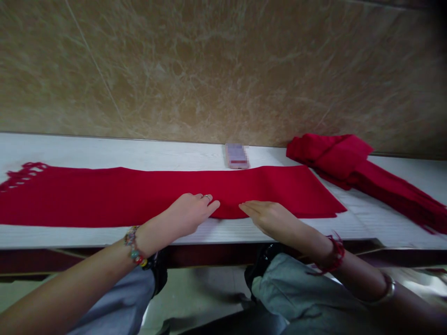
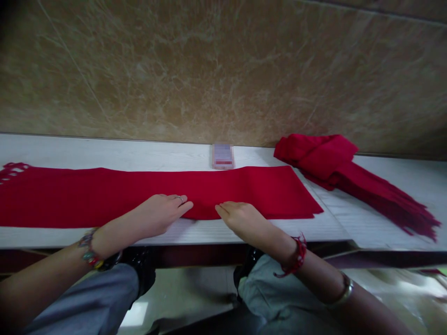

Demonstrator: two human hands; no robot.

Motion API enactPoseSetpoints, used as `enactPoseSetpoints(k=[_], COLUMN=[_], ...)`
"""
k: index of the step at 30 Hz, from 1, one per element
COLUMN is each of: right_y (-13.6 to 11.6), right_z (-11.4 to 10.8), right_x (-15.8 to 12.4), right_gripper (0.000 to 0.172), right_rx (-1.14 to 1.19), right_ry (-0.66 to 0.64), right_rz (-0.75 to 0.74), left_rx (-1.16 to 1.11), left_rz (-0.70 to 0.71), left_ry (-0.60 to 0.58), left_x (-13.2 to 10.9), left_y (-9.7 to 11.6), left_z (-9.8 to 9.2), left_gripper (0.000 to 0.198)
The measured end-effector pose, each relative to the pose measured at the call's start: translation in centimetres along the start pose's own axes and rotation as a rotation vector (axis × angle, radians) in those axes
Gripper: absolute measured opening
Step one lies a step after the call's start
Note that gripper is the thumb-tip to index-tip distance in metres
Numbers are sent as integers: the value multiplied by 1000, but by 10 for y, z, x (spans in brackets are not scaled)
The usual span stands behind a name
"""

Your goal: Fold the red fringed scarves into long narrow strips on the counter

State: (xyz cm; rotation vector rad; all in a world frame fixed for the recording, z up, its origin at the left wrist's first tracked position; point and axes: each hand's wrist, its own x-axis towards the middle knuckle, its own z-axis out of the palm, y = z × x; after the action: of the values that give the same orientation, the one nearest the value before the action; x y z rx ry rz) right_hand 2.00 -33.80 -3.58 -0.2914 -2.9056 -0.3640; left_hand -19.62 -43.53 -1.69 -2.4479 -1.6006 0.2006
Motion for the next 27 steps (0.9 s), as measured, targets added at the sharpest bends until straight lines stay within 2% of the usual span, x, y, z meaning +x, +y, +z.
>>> enactPoseSetpoints(k=[7,11,15,19,27], right_y=[-1,-1,1,4,6], right_z=[3,4,7,8,5], right_x=[-9,-14,-16,-17,-20], right_gripper=[24,23,22,17,26], right_rx=[23,63,-32,-137,-219], right_ry=[159,228,204,158,208], right_rz=[74,135,230,260,156], left_rx=[-18,-53,-21,-12,-5], left_rz=[26,23,-2,1,69], left_ry=[79,75,81,68,65], left_x=[20,26,29,31,33], left_y=[11,14,12,11,15], left_z=[1,-5,-4,0,-6], left_gripper=[16,17,18,19,18])
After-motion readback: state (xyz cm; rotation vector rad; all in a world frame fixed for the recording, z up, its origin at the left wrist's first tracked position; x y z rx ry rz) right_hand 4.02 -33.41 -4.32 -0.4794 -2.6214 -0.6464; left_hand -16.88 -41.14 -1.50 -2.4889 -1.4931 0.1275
